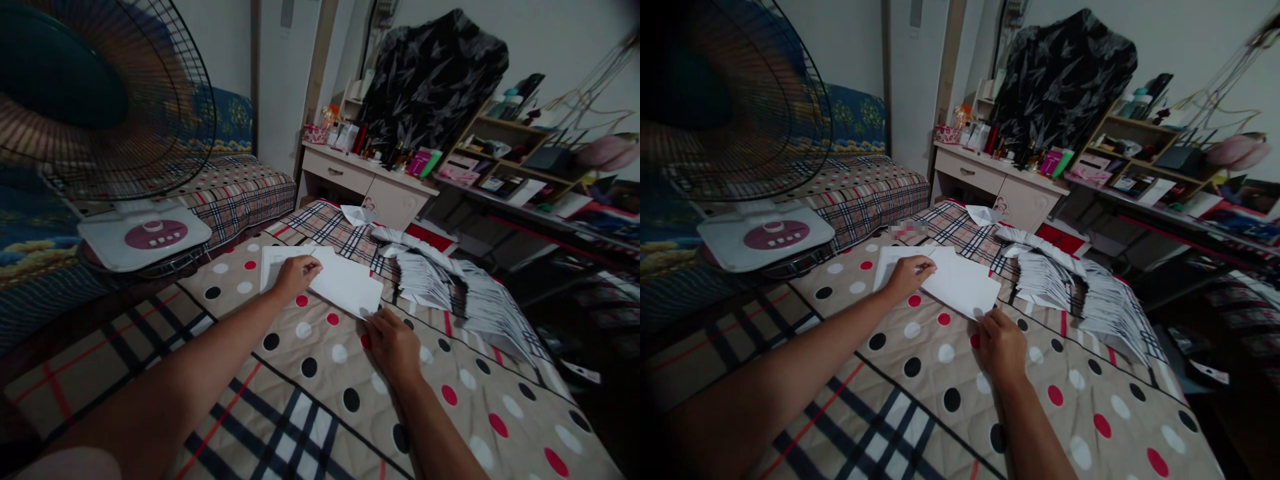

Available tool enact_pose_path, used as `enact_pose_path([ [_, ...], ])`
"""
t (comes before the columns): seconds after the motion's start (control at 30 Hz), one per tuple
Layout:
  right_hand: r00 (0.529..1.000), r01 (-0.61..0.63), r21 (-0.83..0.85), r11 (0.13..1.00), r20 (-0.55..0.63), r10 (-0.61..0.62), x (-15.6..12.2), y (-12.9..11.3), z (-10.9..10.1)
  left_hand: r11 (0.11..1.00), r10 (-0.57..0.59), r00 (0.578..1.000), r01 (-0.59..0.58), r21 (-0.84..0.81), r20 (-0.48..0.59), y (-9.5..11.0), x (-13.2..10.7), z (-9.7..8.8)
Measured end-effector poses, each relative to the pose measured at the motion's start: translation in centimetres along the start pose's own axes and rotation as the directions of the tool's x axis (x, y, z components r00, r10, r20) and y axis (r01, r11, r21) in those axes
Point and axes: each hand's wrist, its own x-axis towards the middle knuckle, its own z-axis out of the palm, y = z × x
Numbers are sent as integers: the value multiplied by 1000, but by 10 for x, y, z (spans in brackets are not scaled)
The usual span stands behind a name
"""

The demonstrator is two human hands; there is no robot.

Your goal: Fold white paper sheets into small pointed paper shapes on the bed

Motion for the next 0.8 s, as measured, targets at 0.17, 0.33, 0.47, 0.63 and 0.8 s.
enact_pose_path([
  [0.17,981,-108,19,994,-162,109,-10,3,2,1000,-11,999,11,-3,-43,2,1,-4],
  [0.33,984,-67,103,992,-156,83,-11,6,5,999,-28,998,27,-22,-63,-4,3,-5],
  [0.47,983,-60,228,972,-158,97,-12,4,0,998,-51,994,49,-28,-98,-7,4,-5],
  [0.63,854,-246,339,908,-367,369,-18,10,-12,999,27,999,-26,-33,27,2,4,-12],
  [0.8,808,-285,411,866,-383,448,-27,16,-18,907,371,786,-420,-14,494,8,1,-17],
])
